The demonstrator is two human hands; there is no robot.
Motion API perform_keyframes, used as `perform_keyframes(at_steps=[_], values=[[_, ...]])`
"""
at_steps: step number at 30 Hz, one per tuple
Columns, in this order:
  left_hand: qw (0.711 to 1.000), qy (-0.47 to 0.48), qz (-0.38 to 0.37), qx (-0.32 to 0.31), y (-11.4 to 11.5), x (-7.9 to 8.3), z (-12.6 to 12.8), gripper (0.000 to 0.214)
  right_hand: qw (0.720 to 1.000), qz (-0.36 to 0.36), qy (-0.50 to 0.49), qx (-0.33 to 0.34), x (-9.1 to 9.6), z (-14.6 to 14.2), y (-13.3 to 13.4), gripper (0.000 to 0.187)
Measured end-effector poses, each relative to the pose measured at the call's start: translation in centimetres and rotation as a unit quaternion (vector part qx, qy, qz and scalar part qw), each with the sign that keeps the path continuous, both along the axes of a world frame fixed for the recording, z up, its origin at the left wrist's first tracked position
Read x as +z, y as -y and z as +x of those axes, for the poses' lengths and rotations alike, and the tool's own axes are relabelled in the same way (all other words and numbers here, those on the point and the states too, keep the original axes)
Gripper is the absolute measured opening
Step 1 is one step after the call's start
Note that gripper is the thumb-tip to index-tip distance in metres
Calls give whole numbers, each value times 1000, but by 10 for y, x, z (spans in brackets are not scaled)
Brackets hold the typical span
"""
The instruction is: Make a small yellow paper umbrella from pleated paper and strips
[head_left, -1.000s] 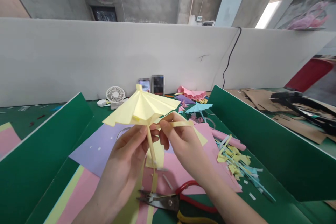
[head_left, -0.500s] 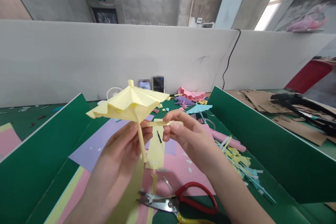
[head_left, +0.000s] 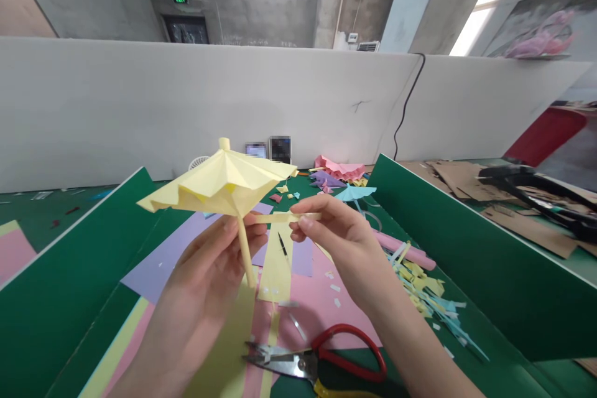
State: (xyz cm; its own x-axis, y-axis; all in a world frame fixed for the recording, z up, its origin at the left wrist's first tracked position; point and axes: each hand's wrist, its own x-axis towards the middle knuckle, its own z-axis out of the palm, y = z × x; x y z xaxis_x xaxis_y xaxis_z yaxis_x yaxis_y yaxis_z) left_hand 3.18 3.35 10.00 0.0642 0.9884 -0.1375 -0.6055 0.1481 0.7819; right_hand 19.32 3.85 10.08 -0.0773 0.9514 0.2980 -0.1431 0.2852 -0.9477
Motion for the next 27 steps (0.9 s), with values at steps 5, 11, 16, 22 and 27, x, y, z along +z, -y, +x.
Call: perform_keyframes(at_steps=[5,11,16,22,27], values=[[1000,5,-10,-2,1,0,-1,8,1000,15,21,2,1,1,1,7],[999,-25,19,-8,2,0,1,8,985,55,161,16,6,11,7,24],[995,-86,41,-15,2,-3,5,13,968,98,232,-4,10,14,14,49],[993,-108,40,-28,7,-1,8,11,973,62,215,-58,13,-5,11,7],[994,-99,24,-31,7,-1,10,11,992,-4,115,-45,9,-11,7,11]])
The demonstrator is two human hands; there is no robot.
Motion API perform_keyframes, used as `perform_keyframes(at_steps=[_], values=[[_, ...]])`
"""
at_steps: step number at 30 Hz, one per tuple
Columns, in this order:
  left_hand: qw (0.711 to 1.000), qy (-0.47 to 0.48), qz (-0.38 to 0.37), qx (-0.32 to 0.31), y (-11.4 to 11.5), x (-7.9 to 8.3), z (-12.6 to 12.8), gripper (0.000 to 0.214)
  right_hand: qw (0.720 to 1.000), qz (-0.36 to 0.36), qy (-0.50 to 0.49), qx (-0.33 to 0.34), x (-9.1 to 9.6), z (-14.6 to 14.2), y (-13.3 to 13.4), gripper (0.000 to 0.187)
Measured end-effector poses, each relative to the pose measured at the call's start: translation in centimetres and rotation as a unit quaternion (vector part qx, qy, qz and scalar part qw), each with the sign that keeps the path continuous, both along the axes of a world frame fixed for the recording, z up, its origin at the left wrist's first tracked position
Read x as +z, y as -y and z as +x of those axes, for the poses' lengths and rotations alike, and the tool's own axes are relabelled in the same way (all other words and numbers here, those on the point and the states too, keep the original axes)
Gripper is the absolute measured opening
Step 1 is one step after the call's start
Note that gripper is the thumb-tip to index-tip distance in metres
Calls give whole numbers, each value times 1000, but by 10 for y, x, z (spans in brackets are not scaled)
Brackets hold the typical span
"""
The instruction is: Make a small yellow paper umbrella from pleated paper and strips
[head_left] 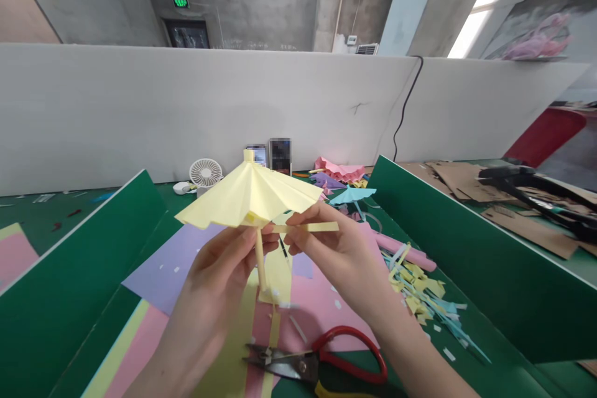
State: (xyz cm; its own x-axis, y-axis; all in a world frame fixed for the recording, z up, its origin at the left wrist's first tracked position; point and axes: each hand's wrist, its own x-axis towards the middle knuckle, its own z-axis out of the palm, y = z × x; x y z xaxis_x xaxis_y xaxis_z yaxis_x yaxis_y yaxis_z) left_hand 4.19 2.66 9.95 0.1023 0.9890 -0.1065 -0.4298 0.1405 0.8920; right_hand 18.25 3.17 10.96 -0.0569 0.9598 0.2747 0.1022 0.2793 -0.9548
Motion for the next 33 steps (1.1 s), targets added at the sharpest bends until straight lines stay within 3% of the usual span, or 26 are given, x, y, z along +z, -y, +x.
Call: perform_keyframes(at_steps=[8,16,23,29,33], values=[[1000,8,0,-7,-2,0,-2,11,995,-61,-43,63,-5,2,-3,10],[996,84,-11,-8,-7,-3,-4,10,992,-22,-96,81,-8,3,-3,4],[995,84,-51,14,-4,-5,2,13,980,-24,-195,21,-15,7,-13,3],[991,114,-68,-9,-3,-6,3,15,965,-67,-250,48,-17,8,-17,9],[992,113,-54,-4,-4,-5,2,15,955,-74,-287,30,-18,13,-21,8]])
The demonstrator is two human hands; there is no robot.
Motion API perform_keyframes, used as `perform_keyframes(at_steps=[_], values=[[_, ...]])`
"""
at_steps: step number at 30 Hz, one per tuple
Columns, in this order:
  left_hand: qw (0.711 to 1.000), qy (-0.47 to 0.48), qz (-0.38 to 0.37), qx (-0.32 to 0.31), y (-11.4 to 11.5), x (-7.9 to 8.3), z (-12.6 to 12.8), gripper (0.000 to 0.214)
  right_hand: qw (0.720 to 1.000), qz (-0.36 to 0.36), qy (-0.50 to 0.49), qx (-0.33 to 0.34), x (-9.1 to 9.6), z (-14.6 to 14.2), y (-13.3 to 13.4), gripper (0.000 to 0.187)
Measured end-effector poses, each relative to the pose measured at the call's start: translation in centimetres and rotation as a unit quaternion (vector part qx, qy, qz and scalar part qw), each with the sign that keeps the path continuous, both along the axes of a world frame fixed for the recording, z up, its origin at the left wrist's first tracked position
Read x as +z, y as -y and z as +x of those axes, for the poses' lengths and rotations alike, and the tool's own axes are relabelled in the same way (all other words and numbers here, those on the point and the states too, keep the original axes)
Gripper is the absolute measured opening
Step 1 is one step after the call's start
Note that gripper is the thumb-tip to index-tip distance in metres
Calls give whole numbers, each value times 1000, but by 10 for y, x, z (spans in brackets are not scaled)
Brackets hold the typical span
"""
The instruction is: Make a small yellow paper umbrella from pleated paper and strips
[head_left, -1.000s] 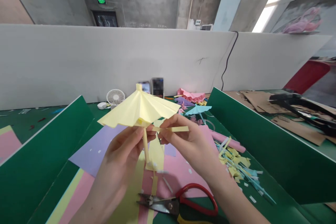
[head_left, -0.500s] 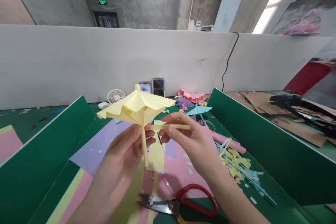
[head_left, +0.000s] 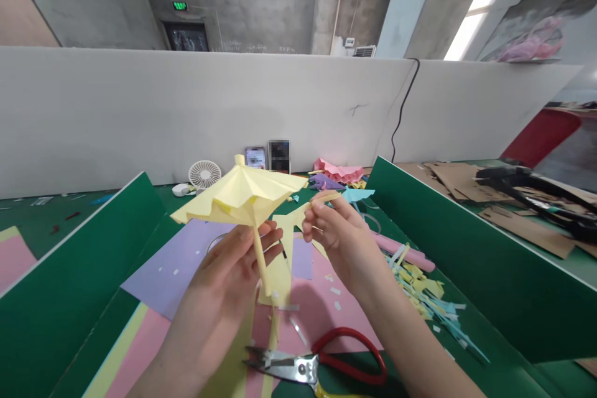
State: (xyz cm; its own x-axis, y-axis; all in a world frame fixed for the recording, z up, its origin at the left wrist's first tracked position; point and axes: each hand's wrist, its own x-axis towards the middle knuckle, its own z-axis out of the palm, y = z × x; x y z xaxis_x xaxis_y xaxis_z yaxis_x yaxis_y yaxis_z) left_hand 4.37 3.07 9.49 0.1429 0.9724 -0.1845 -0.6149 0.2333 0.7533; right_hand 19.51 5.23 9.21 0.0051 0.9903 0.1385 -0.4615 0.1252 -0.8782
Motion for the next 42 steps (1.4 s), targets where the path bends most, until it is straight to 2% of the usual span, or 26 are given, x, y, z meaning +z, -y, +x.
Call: perform_keyframes(at_steps=[9,12,15,21,25,33,37,42], values=[[999,22,-19,27,-6,-4,0,8,998,3,-11,56,-1,-1,-1,4],[999,27,-24,38,-7,-3,0,8,995,28,28,94,0,1,1,9],[999,27,-14,38,-7,-3,-1,10,989,55,73,116,-1,2,3,7],[999,29,6,21,-7,-3,0,11,989,46,80,111,-5,-1,4,12],[999,36,37,-1,-7,-3,1,11,984,34,108,135,-6,-3,3,9],[997,3,64,-39,-1,2,-2,15,975,-4,191,112,4,-7,7,14],[996,-14,82,-38,0,3,-1,17,978,-12,184,100,3,-8,6,14],[996,-15,87,-17,-2,3,-4,17,984,-11,96,152,-7,-5,0,15]])
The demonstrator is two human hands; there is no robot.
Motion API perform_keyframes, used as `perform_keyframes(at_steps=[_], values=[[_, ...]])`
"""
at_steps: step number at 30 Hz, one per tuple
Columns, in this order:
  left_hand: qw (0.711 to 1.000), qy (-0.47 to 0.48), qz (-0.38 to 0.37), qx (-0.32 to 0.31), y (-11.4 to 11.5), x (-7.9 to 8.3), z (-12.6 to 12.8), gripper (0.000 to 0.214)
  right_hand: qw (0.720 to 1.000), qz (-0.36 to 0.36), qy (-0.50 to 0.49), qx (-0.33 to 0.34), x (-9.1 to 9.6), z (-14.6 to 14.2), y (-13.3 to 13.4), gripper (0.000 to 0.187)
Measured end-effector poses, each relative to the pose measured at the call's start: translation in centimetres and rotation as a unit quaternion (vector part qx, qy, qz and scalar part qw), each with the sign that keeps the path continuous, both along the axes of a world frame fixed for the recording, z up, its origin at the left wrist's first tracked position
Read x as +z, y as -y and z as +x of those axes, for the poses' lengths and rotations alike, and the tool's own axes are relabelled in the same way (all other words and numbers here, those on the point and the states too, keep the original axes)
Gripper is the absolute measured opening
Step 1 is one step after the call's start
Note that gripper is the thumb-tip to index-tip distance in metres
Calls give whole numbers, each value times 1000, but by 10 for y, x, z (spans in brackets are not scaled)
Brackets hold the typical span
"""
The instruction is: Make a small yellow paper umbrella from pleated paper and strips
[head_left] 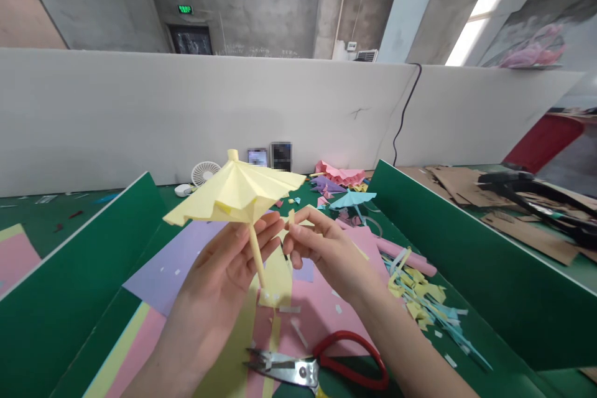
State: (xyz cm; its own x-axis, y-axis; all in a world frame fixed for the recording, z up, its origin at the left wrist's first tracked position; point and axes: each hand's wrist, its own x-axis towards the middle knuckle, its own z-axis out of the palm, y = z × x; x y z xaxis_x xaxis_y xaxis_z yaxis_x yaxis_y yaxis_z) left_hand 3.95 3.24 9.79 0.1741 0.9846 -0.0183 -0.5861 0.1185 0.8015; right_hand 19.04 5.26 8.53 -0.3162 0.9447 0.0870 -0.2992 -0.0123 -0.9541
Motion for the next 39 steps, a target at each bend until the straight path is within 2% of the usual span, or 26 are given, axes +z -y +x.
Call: perform_keyframes(at_steps=[5,9,13,18,21,26,30,32,35,39], values=[[999,-16,-27,28,-1,-4,-2,13,997,-49,-54,-28,-3,-2,-2,14],[999,-37,-10,5,-4,-12,0,14,997,-29,12,-76,2,-7,5,7],[998,-61,4,1,-5,-15,4,16,992,0,52,-115,8,-11,11,9],[996,-81,34,-11,-4,-13,6,17,995,-22,64,-68,11,-13,14,10],[996,-84,29,-9,-5,-13,5,16,992,-18,96,-79,12,-14,16,8],[993,-112,3,34,-4,-16,3,14,981,19,160,-109,9,-12,14,12],[977,-193,-12,88,-4,-24,1,9,974,52,199,-97,7,-7,11,9],[976,-193,-6,104,-5,-28,1,7,973,52,205,-87,7,-6,11,8],[979,-176,10,105,-6,-31,1,6,971,44,215,-90,9,-5,11,7],[970,-223,33,90,-7,-28,2,6,962,43,256,-85,9,-2,12,12]])
